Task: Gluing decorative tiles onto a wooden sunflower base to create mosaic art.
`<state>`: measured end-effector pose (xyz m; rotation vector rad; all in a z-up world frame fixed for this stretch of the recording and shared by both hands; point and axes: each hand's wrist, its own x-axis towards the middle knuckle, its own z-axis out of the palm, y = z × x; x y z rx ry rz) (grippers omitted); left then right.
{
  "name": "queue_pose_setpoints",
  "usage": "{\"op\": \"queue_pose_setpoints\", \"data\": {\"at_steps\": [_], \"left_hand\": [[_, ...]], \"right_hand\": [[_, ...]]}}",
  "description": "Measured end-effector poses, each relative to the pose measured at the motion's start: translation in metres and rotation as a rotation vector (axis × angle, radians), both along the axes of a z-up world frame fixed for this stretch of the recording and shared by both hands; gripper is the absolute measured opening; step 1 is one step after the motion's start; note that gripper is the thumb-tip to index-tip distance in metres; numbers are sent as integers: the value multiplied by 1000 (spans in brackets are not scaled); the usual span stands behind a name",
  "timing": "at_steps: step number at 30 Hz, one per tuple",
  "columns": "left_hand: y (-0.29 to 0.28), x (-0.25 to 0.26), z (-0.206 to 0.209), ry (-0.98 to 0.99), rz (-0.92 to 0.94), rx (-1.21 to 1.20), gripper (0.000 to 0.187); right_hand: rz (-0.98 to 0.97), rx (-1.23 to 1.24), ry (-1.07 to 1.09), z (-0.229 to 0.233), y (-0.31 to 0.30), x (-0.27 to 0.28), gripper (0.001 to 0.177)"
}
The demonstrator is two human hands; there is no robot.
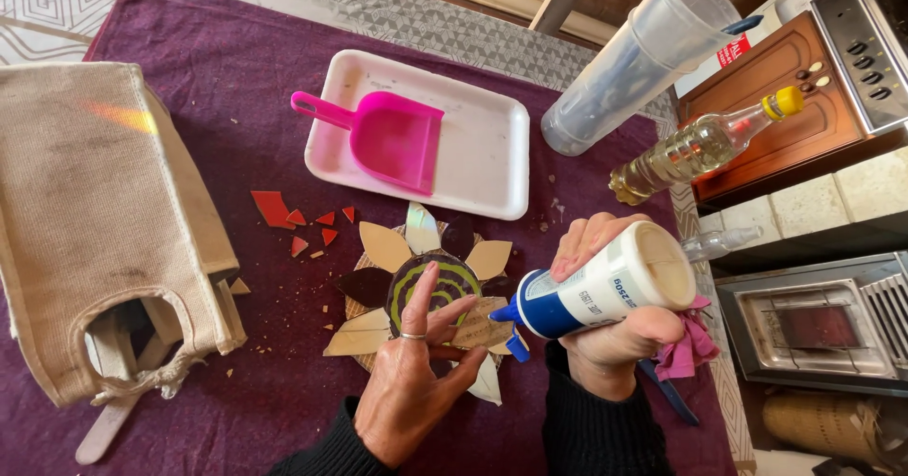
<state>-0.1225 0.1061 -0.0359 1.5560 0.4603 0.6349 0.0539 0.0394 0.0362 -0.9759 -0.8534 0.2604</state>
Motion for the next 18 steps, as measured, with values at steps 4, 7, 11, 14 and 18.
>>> {"op": "queue_pose_setpoints", "data": {"at_steps": [4,7,11,14,18], "left_hand": [[1,2,-1,-17,13,62,106],[2,1,-1,-20,7,57,105],[2,2,1,44,10,81,105],[1,2,0,11,-1,47,106],[1,2,-1,-7,9,78,104]], "right_hand": [[20,3,-19,1,-1,1,92],[-23,-34,10,4,1,-2,95],[6,-19,-44,2,2,-2,94],[-3,-46,-78,0,1,-2,95],[14,-46,-67,-1,-1,-2,96]]}}
